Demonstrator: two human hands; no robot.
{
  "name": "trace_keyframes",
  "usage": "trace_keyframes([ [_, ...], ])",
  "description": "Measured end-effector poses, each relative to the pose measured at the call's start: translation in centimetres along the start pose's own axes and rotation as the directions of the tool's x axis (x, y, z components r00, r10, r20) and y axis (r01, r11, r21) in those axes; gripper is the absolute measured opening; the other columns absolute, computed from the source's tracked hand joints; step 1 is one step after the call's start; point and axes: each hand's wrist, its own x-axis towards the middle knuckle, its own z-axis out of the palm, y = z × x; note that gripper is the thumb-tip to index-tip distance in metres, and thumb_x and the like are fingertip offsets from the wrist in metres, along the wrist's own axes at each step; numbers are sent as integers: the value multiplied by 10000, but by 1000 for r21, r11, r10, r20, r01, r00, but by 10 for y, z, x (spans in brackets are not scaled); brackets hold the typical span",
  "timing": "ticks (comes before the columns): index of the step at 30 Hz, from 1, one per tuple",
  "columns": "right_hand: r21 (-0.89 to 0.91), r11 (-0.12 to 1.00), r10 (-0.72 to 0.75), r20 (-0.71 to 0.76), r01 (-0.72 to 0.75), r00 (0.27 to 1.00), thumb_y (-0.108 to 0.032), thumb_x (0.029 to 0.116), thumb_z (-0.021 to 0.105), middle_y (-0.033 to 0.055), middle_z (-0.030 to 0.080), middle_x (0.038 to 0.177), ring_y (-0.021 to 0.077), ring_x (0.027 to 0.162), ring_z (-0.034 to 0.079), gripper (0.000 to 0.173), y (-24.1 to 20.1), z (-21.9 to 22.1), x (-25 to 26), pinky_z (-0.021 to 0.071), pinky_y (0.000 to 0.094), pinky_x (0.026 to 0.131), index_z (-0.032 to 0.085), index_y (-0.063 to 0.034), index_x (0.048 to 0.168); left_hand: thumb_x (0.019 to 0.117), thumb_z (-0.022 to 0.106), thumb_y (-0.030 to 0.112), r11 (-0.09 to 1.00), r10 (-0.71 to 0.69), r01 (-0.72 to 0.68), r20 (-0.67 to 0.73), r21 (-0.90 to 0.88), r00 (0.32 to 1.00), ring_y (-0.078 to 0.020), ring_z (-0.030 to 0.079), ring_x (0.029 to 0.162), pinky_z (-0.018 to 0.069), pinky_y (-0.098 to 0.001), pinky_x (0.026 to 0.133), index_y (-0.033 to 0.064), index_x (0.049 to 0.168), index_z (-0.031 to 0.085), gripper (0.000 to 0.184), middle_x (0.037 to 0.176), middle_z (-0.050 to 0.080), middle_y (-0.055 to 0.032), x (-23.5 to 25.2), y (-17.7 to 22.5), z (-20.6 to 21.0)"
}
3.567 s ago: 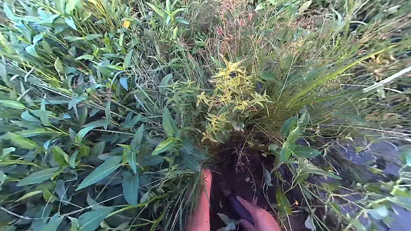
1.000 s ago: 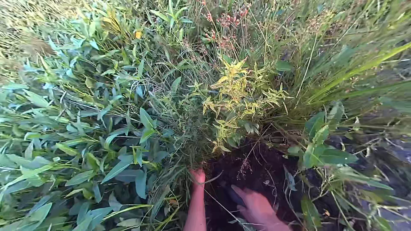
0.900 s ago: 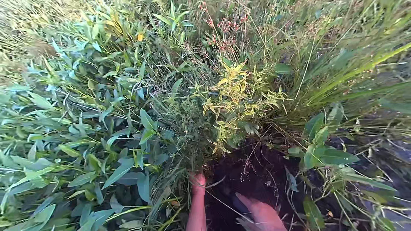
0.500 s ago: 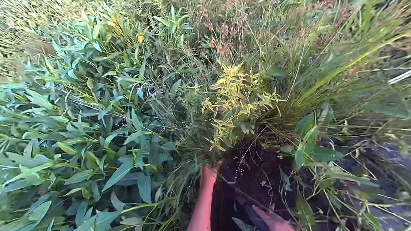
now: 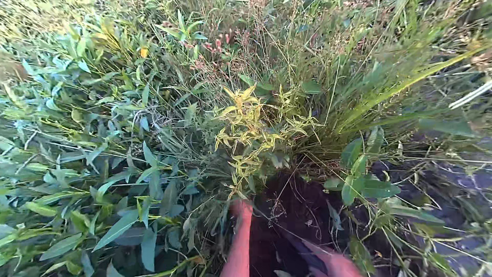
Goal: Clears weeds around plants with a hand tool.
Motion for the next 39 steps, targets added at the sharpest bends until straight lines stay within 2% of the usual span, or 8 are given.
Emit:
trace_keyframes([
  [3, -83, 996, 16, 9, -15, 1000, -315, 947, 680, 175, 647, 1358, 409, 1208, 639, 678, -45, -4, 45, 502, 629, 998, 424, -342, 1575, 986, 693, 158, 972, -28, 10, -72, -237, 997, -385, 544, 1347, 393, -459, 1172, -137, 1365, 550, 501, 1373, 591, -322, 10, -17, 5],
  [8, -68, 997, 25, 60, -20, 998, -333, 972, 662, 172, 622, 1402, 408, 1233, 627, 686, -44, -2, 30, 490, 630, 1019, 383, -343, 1599, 979, 636, -21, 673, -113, -52, -171, -738, 979, -284, 631, 1111, 499, -404, 1018, -162, 1312, 539, 375, 1221, 642, -300, 14, -42, 7],
  [13, 16, 1000, 16, -39, -16, 999, -331, 984, 654, 209, 626, 1387, 443, 1179, 653, 636, 11, 15, -20, 507, 674, 967, 440, -260, 1579, 989, 678, 108, 858, 42, -86, -97, -506, 994, -361, 587, 1295, 435, -462, 1144, -143, 1357, 544, 465, 1341, 610, -315, -13, -28, -1],
  [18, 12, 998, 58, -38, -57, 998, -338, 979, 670, 180, 649, 1360, 399, 1182, 661, 661, -5, 10, 1, 515, 617, 995, 417, -309, 1588, 990, 685, 356, 992, 112, -108, 56, -69, 992, -339, 505, 1408, 371, -455, 1196, -42, 1439, 545, 615, 1466, 561, -242, -13, 27, 25],
  [22, 63, 995, 74, -36, -71, 997, -347, 972, 671, 175, 636, 1390, 410, 1185, 660, 657, 5, 16, -11, 514, 645, 982, 431, -296, 1582, 989, 664, 198, 991, 44, -68, -203, -111, 978, -418, 503, 1377, 344, -513, 1201, -109, 1375, 563, 503, 1406, 566, -321, 7, 23, 47],
  [27, 62, 994, 90, -61, -86, 994, -344, 951, 690, 174, 649, 1362, 408, 1180, 658, 677, 0, -1, 27, 513, 642, 980, 430, -332, 1576, 1000, 647, 236, 988, 1, 9, -63, 156, 998, -397, 516, 1385, 371, -504, 1175, -70, 1354, 611, 469, 1408, 586, -294, 5, 42, 22],
  [35, 120, 992, 37, -68, -28, 997, -253, 965, 693, 237, 624, 1377, 447, 1213, 633, 657, 8, 0, 7, 488, 652, 1022, 449, -224, 1574, 1024, 624, 117, 980, -25, 7, -86, -198, 996, -398, 520, 1362, 389, -472, 1168, -126, 1408, 505, 470, 1405, 557, -327, 6, 32, 15],
  [39, -27, 996, 83, 3, -83, 997, -328, 986, 631, 162, 624, 1407, 397, 1275, 603, 665, -53, -29, 59, 460, 638, 1054, 380, -320, 1602, 1010, 657, 167, 980, -45, 29, -74, -196, 996, -403, 519, 1373, 380, -476, 1180, -123, 1413, 513, 517, 1414, 560, -325, 13, 19, 12],
])
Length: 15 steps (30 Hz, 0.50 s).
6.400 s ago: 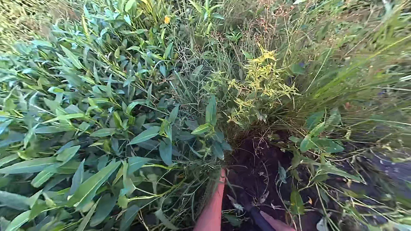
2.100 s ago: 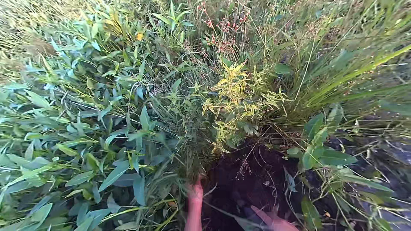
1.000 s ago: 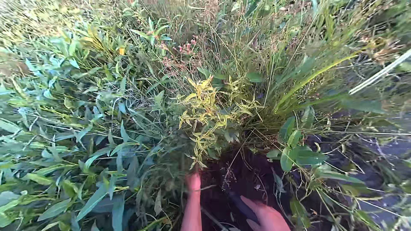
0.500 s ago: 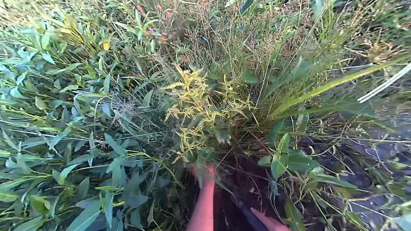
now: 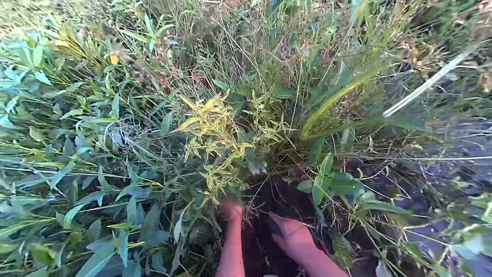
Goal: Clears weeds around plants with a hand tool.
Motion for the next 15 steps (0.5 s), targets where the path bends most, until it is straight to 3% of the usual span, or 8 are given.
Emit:
trace_keyframes([
  [1, -7, 1000, -8, -2, 8, 1000, -334, 990, 624, 158, 621, 1412, 394, 1282, 599, 663, -7, -1, 3, 461, 635, 1056, 376, -313, 1605, 1000, 668, 125, 990, -5, -1, -43, -143, 999, -394, 538, 1349, 399, -457, 1169, -146, 1405, 502, 514, 1399, 565, -334, 3, -7, -2],
  [3, -8, 1000, -16, -13, 15, 1000, -347, 993, 627, 173, 630, 1396, 407, 1270, 604, 653, 0, 2, -6, 466, 638, 1047, 391, -302, 1600, 983, 664, 25, 863, -57, -31, -158, -504, 986, -362, 572, 1287, 439, -421, 1132, -174, 1396, 472, 497, 1361, 577, -343, 4, -24, -2],
  [4, 5, 1000, -14, -10, 14, 1000, -351, 987, 641, 176, 626, 1401, 411, 1267, 605, 655, 8, 6, -15, 465, 641, 1047, 401, -300, 1594, 1002, 636, 30, 806, -95, -36, -188, -590, 977, -344, 589, 1267, 454, -416, 1121, -168, 1381, 488, 452, 1342, 591, -332, 3, -34, -7],
  [8, 63, 996, -57, -46, 60, 997, -314, 963, 690, 212, 639, 1365, 427, 1201, 643, 666, 58, 22, -60, 490, 633, 1020, 442, -249, 1578, 1086, 520, 139, 778, -223, 74, -165, -624, 961, -340, 549, 1336, 390, -440, 1166, -135, 1370, 542, 395, 1399, 581, -300, -18, -62, -30],
  [12, 75, 993, -88, -51, 92, 995, -282, 970, 689, 236, 635, 1354, 431, 1222, 630, 657, 72, 17, -78, 475, 611, 1058, 448, -182, 1573, 1095, 474, 107, 713, -187, 13, -172, -701, 967, -302, 504, 1394, 358, -394, 1197, -131, 1431, 476, 412, 1471, 527, -284, -35, -69, -44],
  [15, 56, 993, -102, -55, 105, 993, -291, 967, 689, 239, 637, 1355, 433, 1222, 633, 661, 74, 13, -80, 476, 614, 1055, 450, -169, 1571, 1098, 332, 36, 678, -112, -67, -193, -732, 975, -280, 505, 1365, 357, -319, 1175, -201, 1407, 436, 403, 1461, 494, -338, -59, -76, -74],
])
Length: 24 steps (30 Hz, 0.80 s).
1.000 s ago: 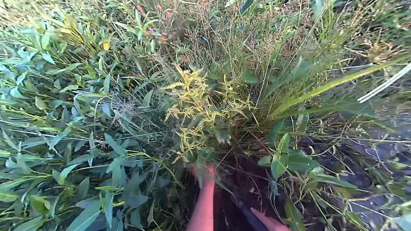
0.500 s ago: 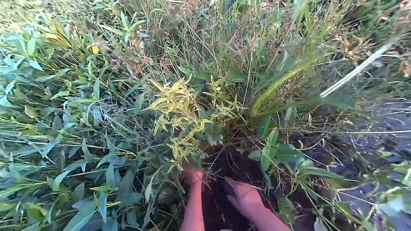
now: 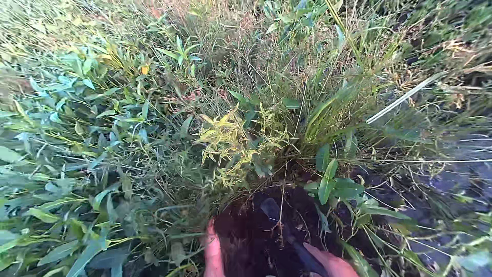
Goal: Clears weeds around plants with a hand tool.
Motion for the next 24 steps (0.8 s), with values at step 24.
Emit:
trace_keyframes([
  [24, 10, 996, 92, -75, -91, 993, -280, 965, 683, 250, 635, 1353, 447, 1207, 638, 670, -13, 2, 19, 487, 634, 1029, 434, -202, 1582, 948, 703, 443, 328, -81, -473, 523, 818, 849, -401, 347, 1505, 320, -590, 1192, 26, 1403, 609, 624, 1549, 479, -223, 25, 23, 161],
])
